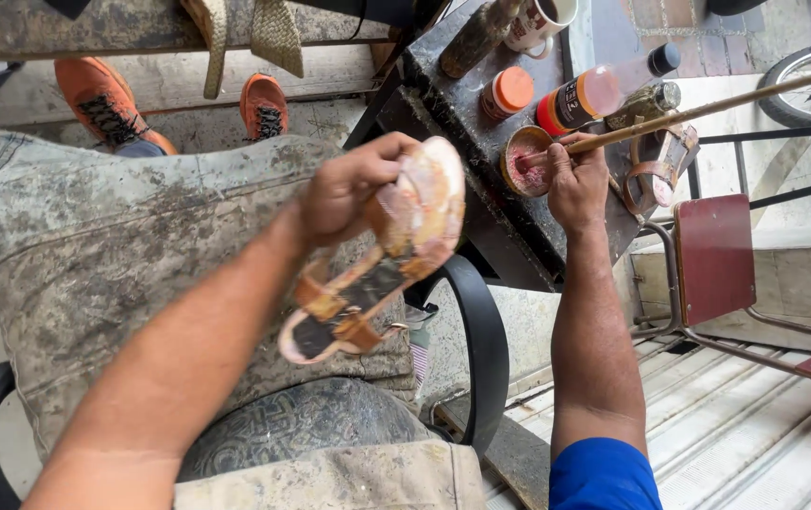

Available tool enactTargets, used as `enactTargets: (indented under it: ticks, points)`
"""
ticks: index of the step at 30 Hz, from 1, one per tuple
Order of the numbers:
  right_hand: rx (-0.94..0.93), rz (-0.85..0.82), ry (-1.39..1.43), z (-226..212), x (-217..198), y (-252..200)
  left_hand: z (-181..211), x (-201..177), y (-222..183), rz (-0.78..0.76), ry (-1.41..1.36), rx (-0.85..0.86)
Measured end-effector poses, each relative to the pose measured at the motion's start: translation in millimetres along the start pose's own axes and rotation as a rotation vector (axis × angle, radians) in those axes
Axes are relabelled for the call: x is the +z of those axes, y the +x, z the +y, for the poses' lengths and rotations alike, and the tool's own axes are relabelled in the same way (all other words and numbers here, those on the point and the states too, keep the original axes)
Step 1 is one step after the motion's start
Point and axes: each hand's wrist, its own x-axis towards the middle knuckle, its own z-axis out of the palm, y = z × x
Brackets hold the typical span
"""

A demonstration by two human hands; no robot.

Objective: Applying a liquid coating to a leather sandal using a brush at a repair bench

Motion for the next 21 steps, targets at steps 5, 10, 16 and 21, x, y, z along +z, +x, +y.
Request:
enactTargets:
  ticks: [5,10,16,21]
  points:
    - [0.099,-0.009,0.171,-44,6,-13,-46,2,39,0.07,-0.095,-0.143]
    - [0.018,0.015,0.132,-33,6,-10,-75,-1,81,0.099,-0.122,-0.133]
    - [-0.104,0.012,-0.002,-5,2,-5,-124,-10,136,0.182,-0.216,-0.197]
    - [-0.08,0.009,0.023,4,2,-5,-153,-37,158,0.263,-0.199,-0.244]
